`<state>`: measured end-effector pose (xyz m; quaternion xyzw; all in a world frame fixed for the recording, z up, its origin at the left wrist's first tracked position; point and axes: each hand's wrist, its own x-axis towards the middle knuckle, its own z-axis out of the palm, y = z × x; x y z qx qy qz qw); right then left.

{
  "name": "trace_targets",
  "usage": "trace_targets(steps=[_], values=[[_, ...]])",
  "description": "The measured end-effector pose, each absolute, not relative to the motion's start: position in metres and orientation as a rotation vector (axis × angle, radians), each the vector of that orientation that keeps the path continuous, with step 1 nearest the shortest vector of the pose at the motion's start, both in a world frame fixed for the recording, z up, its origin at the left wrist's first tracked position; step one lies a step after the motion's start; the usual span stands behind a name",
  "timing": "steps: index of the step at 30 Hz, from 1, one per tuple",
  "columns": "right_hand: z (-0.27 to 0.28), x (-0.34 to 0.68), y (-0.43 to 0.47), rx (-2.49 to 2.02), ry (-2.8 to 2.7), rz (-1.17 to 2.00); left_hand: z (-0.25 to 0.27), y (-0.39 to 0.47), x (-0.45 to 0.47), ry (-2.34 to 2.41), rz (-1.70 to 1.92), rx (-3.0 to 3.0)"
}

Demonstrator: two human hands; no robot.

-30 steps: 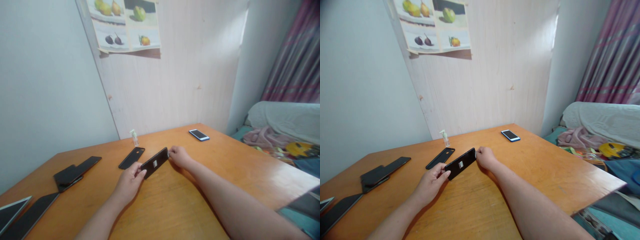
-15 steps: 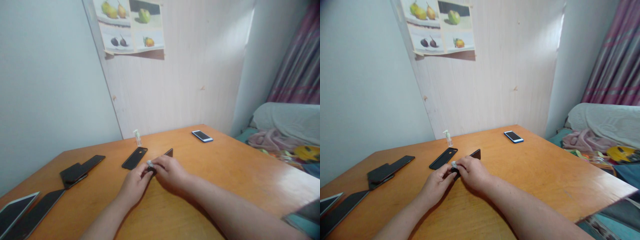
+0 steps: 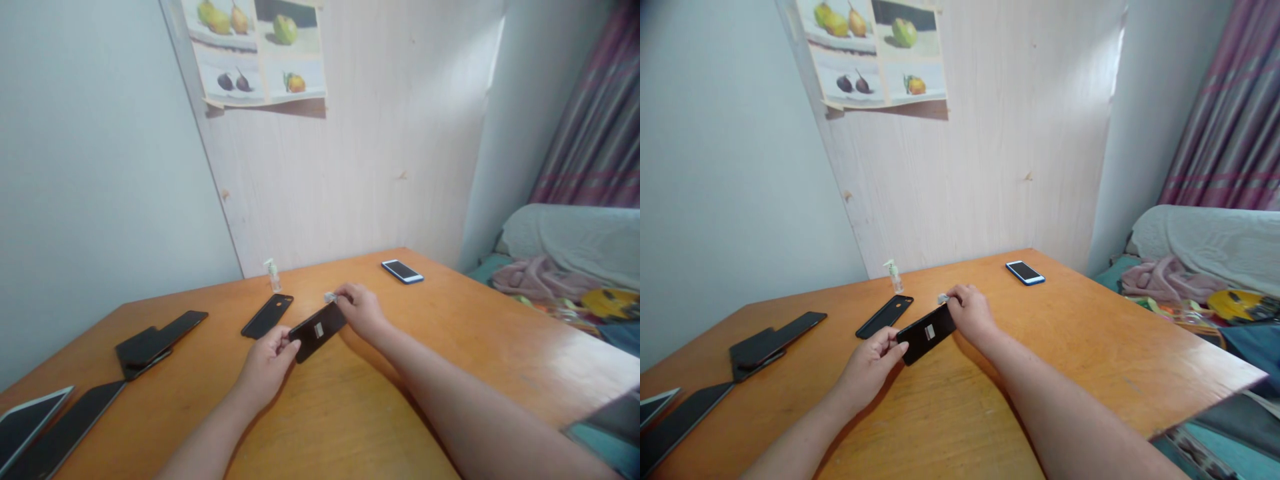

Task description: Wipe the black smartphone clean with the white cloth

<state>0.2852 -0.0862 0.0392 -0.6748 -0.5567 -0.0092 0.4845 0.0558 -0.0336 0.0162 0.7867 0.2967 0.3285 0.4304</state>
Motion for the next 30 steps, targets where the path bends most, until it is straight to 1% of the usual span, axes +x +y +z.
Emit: trace_targets(steps=[4,8,14,22,30], values=[[0.040,0.277,-0.092,-1.651,-1.453,-0.082,0.014,-0.034,0.058,0.738,0.810,1.807],[0.032,0.266,-0.094,-1.690,-1.577,-0.027,0.017,-0.039,0.059,0.764,0.819,1.717],[0.023,0.240,-0.097,-1.502,-1.800,0.042,0.022,-0.044,0.061,0.758,0.798,1.598],[0.021,0.266,-0.085,-1.771,-1.497,0.009,0.019,-0.042,0.061,0.790,0.774,1.630],[0.035,0.229,-0.107,-1.392,-2.017,-0.023,0.025,-0.042,0.061,0.772,0.769,1.504]])
